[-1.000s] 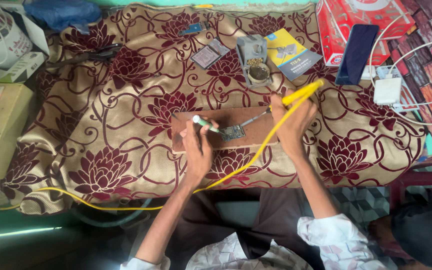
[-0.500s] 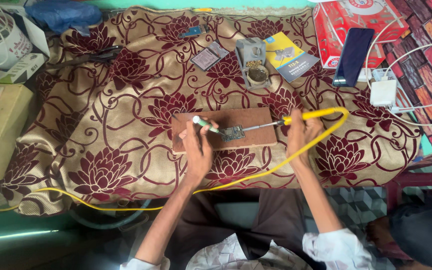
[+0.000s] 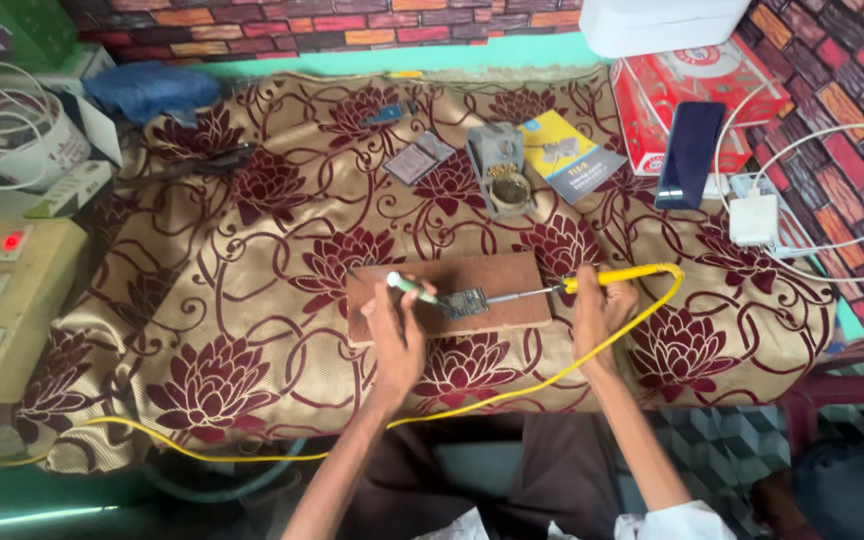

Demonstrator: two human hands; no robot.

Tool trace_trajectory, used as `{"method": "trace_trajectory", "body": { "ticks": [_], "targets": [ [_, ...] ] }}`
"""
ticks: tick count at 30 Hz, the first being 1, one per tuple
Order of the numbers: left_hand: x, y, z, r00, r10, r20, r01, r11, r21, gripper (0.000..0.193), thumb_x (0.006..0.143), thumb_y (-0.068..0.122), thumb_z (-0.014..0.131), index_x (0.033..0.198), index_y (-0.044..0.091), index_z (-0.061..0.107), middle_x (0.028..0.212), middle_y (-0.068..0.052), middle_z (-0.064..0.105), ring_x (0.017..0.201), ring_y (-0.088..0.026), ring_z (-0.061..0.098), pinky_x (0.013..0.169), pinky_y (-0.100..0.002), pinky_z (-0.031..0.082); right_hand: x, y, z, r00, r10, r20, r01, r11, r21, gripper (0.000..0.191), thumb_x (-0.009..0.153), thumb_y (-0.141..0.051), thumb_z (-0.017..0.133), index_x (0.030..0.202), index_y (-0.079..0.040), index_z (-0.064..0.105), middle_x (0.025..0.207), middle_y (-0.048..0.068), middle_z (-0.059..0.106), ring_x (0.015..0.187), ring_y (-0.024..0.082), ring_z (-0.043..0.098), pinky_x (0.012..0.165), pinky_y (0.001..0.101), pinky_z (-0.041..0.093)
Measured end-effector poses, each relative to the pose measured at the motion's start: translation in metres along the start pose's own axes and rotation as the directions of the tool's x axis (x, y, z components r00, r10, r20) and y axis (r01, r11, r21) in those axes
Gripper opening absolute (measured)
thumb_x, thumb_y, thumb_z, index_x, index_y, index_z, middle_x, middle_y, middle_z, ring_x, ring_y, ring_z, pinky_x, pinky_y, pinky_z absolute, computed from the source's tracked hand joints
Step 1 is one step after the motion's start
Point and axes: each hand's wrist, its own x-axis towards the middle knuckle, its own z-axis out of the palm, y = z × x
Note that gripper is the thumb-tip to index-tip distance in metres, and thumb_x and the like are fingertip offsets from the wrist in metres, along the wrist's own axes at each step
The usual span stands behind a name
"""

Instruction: The person uses a soldering iron and solder wire to work on a small circuit board placed on a wooden block. The hands repeatedly apply heat and solder to specific points on the board while seated at a table.

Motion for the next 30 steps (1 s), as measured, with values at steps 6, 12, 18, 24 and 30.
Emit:
{"method": "trace_trajectory", "body": {
  "ticks": [6, 12, 18, 24, 30],
  "targets": [
    [-0.003, -0.003, -0.001, 0.997, -0.065, 0.039, 0.063, 0.997, 0.051, 0.011, 0.105, 0.0, 0.045, 0.113, -0.001, 0.053, 0.1, -0.012, 0.075, 0.09, -0.024, 0.071, 0.084, -0.036, 0.051, 0.004, -0.027, -0.01, 0.97, -0.116, 0.213, 0.129, 0.99, -0.049, 0.038, 0.103, -0.016, 0.066, 0.071, 0.001, 0.052, 0.064, 0.007, 0.05, 0.061, 0.01, 0.042, 0.057, 0.0336, 0.036],
    [-0.007, -0.009, 0.002, 0.993, -0.115, 0.041, 0.12, 0.982, -0.146, 0.014, 0.107, 0.004, 0.044, 0.118, -0.002, 0.051, 0.102, -0.013, 0.074, 0.089, -0.02, 0.066, 0.083, -0.032, 0.052, 0.006, -0.063, 0.0, 0.923, -0.208, 0.322, 0.264, 0.954, -0.139, 0.033, 0.101, -0.018, 0.068, 0.074, 0.0, 0.059, 0.061, 0.004, 0.059, 0.054, 0.01, 0.053, 0.053, 0.0321, 0.041],
    [-0.009, -0.021, 0.004, 0.975, -0.182, -0.127, 0.108, 0.888, -0.447, 0.014, 0.114, 0.011, 0.041, 0.125, 0.003, 0.045, 0.115, -0.012, 0.07, 0.089, -0.014, 0.059, 0.083, -0.029, 0.05, -0.014, -0.069, 0.003, 0.976, -0.1, 0.194, 0.105, 0.994, -0.015, 0.033, 0.101, -0.017, 0.068, 0.073, -0.002, 0.058, 0.059, 0.002, 0.06, 0.047, 0.007, 0.054, 0.044, 0.0278, 0.038],
    [-0.012, -0.028, 0.003, 0.961, -0.164, -0.222, 0.134, 0.98, -0.145, 0.016, 0.113, 0.013, 0.039, 0.123, 0.003, 0.047, 0.103, -0.013, 0.072, 0.078, -0.014, 0.061, 0.071, -0.029, 0.051, -0.049, -0.06, -0.011, 0.992, -0.05, 0.12, 0.052, 0.999, -0.011, 0.029, 0.103, -0.013, 0.068, 0.078, -0.002, 0.058, 0.059, 0.004, 0.058, 0.049, 0.01, 0.052, 0.046, 0.0276, 0.038],
    [-0.018, -0.024, 0.002, 0.993, -0.078, -0.086, 0.074, 0.996, -0.054, 0.02, 0.114, 0.015, 0.037, 0.123, 0.0, 0.047, 0.104, -0.014, 0.075, 0.09, -0.02, 0.071, 0.081, -0.033, 0.057, -0.054, -0.057, -0.006, 0.979, -0.001, 0.206, 0.004, 1.0, -0.016, 0.023, 0.102, -0.017, 0.067, 0.085, -0.003, 0.06, 0.063, 0.003, 0.066, 0.049, 0.007, 0.06, 0.046, 0.0257, 0.045]
  ]
}}
